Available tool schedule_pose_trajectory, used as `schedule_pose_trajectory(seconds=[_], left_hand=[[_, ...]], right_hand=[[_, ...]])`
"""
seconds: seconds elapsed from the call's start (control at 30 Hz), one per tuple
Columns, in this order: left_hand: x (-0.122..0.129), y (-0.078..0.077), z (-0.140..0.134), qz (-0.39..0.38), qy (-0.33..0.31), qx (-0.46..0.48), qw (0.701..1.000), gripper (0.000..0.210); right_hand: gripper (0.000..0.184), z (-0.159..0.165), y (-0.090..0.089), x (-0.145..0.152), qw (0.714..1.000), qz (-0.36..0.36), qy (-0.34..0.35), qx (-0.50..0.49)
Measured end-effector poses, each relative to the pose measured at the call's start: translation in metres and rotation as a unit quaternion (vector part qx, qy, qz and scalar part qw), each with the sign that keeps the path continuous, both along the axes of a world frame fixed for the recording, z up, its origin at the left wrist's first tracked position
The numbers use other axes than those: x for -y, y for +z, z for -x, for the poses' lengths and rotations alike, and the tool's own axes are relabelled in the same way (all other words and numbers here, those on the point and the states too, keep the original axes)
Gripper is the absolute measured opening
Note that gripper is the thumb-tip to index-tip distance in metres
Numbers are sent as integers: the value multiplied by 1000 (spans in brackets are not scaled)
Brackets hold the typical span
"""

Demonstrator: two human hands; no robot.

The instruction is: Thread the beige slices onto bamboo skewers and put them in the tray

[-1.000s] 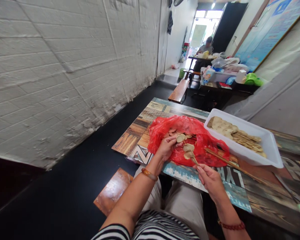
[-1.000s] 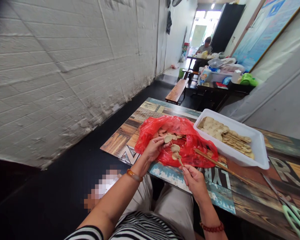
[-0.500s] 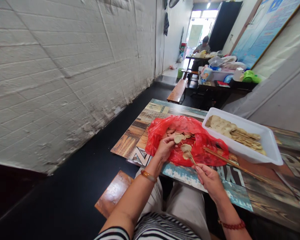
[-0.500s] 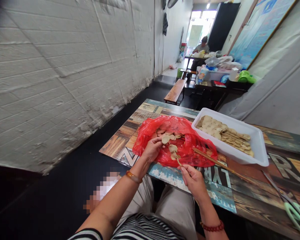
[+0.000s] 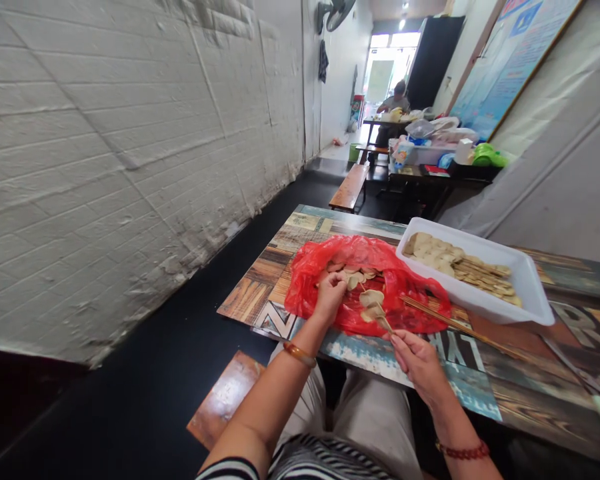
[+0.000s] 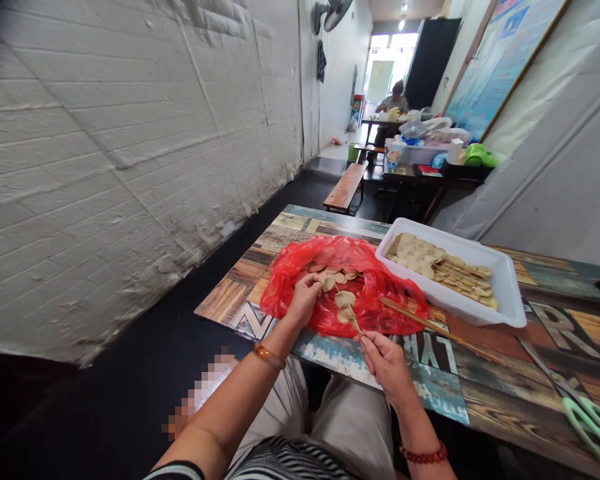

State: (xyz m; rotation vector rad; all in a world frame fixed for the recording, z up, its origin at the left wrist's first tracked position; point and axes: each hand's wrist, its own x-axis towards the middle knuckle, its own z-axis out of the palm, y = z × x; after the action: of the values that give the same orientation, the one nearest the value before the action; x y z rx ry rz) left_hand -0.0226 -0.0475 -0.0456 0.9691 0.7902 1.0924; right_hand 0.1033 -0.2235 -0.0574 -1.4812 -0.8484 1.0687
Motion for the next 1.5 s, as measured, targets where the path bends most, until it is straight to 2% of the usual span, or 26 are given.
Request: schedule_pose_trajectory(seconds=[0.2, 0.4, 0.7, 0.9, 1.1, 1.5], left_hand=[[-4, 5, -3, -29, -1, -36, 999, 15], [-3, 8, -3, -56, -7, -45, 997, 24], [-7, 8, 10, 1, -35, 66, 997, 34], [-4, 5, 11, 34, -56, 64, 996, 35], [-2, 2, 9, 42, -57, 65, 995, 29], [5, 9, 3, 41, -57, 85, 994, 25]], right_hand=[[44, 0, -2, -1, 1000, -14, 4, -9], [41, 0, 4, -2, 1000, -14, 11, -4], [44, 5, 5, -8, 1000, -6, -14, -7], [43, -1, -3, -1, 1000, -11, 14, -11], [39, -2, 1, -1, 999, -9, 39, 4], [44, -6, -3, -1, 999, 13, 44, -3]])
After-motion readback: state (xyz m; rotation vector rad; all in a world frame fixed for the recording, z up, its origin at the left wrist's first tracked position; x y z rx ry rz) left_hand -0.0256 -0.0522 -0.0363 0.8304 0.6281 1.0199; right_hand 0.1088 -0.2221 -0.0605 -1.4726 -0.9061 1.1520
